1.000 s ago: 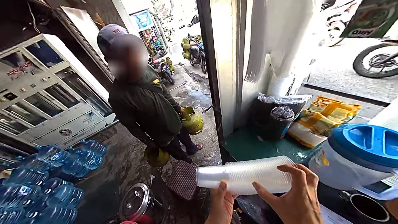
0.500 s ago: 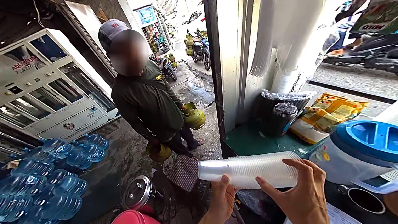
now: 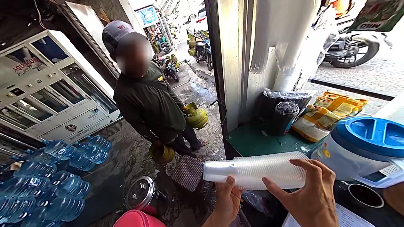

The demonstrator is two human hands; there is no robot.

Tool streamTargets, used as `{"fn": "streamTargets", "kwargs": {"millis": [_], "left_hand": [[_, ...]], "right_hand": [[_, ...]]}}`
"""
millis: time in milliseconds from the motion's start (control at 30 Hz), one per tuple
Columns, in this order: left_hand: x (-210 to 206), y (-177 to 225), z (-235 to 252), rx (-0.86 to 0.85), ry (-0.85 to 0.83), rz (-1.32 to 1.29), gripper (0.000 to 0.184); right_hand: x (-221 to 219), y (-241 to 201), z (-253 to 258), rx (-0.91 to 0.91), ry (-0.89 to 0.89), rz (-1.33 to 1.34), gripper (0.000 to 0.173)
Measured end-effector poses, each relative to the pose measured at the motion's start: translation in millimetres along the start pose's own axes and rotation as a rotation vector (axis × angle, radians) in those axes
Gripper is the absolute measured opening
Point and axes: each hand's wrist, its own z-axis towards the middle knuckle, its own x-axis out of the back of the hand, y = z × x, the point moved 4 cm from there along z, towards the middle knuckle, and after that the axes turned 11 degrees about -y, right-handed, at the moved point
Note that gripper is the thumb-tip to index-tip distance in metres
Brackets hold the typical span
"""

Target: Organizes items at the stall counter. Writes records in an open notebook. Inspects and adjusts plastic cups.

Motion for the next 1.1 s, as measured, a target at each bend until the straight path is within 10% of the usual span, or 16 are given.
{"fn": "streamTargets", "kwargs": {"millis": [1100], "left_hand": [[-62.1, -85.5, -1.2, 0.235, -0.199, -0.03, 0.058]], "right_hand": [[104.9, 32.0, -64.8, -0.192, 0.221, -0.146, 0.086]]}}
